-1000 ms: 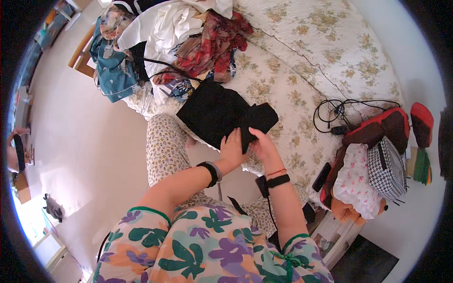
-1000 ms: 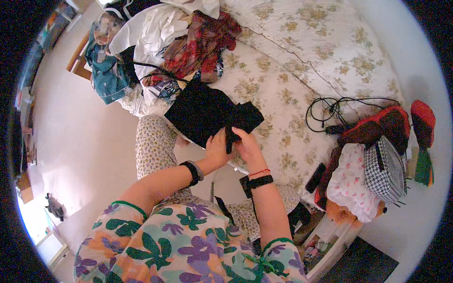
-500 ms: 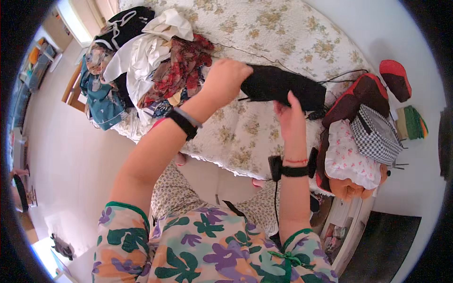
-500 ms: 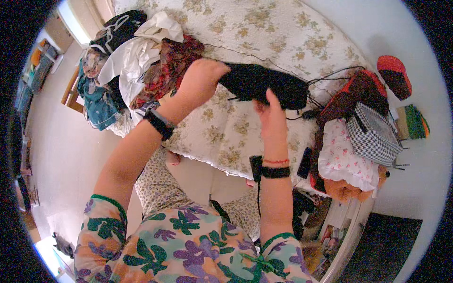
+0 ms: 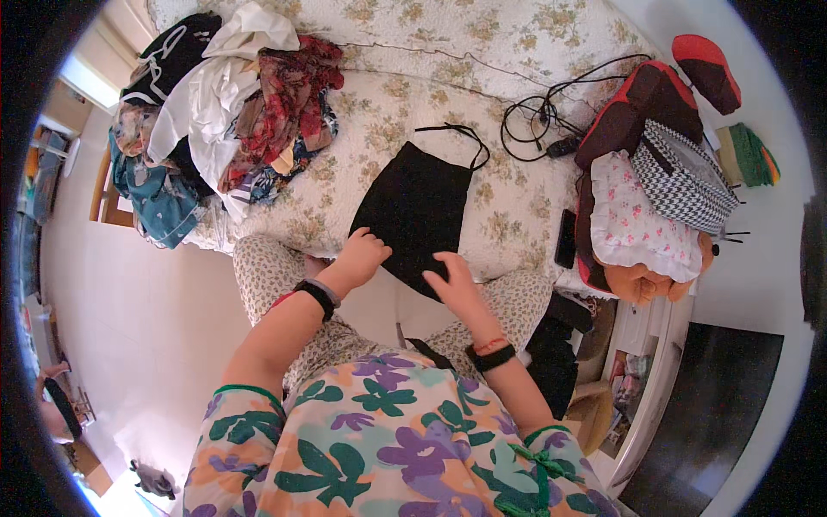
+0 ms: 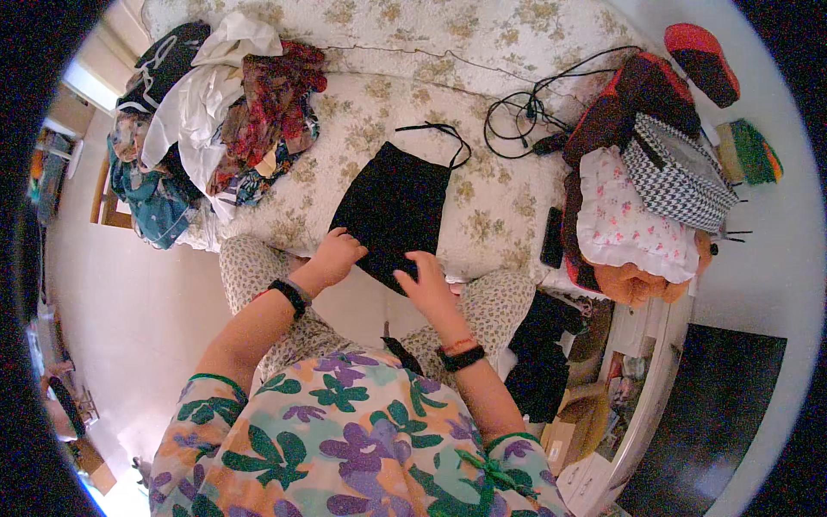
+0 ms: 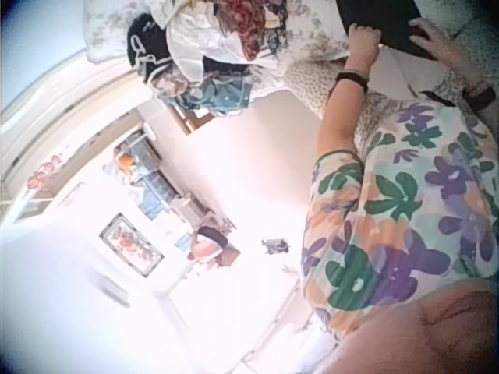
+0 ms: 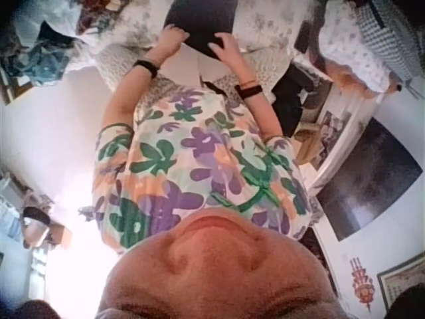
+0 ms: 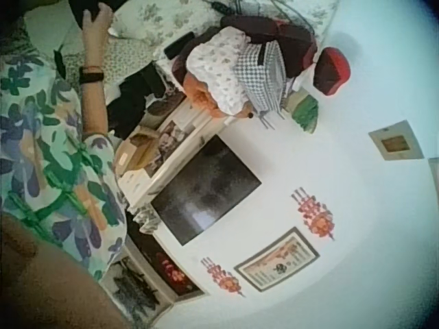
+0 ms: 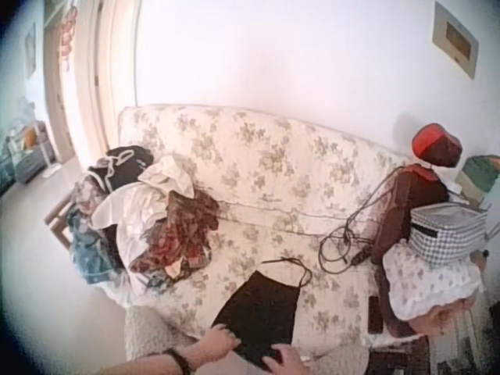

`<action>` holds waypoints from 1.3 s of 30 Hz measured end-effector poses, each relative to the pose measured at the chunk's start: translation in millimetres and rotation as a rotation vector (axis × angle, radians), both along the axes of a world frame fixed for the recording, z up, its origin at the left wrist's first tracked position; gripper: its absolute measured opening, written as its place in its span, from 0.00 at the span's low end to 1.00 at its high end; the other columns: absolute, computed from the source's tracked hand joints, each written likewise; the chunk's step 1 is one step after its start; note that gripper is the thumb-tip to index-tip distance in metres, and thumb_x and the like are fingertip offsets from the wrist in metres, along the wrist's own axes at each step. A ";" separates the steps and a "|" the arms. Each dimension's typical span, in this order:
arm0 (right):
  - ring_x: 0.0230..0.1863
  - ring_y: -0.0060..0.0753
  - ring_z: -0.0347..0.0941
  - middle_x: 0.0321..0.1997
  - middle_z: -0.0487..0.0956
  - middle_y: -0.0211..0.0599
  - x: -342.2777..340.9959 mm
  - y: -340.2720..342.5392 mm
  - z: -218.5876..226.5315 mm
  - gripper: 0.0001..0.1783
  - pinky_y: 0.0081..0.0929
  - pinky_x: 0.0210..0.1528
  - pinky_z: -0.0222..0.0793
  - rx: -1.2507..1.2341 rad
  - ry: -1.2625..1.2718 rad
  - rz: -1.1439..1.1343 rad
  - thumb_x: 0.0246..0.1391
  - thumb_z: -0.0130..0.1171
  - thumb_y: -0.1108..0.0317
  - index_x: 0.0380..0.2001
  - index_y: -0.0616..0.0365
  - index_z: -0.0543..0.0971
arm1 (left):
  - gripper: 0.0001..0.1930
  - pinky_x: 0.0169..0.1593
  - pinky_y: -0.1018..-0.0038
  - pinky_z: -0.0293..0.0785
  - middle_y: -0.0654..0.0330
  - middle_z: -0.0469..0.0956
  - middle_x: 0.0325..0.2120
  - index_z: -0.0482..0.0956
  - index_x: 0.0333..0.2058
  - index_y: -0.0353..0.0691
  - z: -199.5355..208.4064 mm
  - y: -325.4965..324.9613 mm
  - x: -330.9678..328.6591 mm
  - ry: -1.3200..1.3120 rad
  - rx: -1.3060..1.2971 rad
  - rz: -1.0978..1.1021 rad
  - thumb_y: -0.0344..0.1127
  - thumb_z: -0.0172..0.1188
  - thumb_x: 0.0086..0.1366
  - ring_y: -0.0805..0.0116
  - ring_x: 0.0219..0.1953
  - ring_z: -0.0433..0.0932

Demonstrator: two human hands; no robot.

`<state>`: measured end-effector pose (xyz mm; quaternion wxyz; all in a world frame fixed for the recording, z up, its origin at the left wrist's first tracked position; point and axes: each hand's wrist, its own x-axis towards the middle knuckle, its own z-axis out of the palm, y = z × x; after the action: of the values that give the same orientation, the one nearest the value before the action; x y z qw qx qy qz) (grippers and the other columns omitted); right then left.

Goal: Folding various items of clothing on a floral patterned sofa.

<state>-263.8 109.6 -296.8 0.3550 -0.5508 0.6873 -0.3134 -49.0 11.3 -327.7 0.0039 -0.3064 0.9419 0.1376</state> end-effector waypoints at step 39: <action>0.45 0.56 0.71 0.42 0.75 0.56 -45.9 -87.5 -48.1 0.21 0.43 0.45 0.68 0.332 0.239 0.406 0.51 0.56 0.61 0.45 0.64 0.71 | 0.14 0.50 0.61 0.64 0.53 0.73 0.43 0.72 0.41 0.43 24.2 -78.6 -25.0 -0.020 0.050 0.093 0.36 0.58 0.56 0.53 0.49 0.70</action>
<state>-309.7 22.1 -345.0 0.4124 -0.6444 0.6419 -0.0520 -74.0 -67.3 -303.5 0.0147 -0.3511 0.9228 0.1578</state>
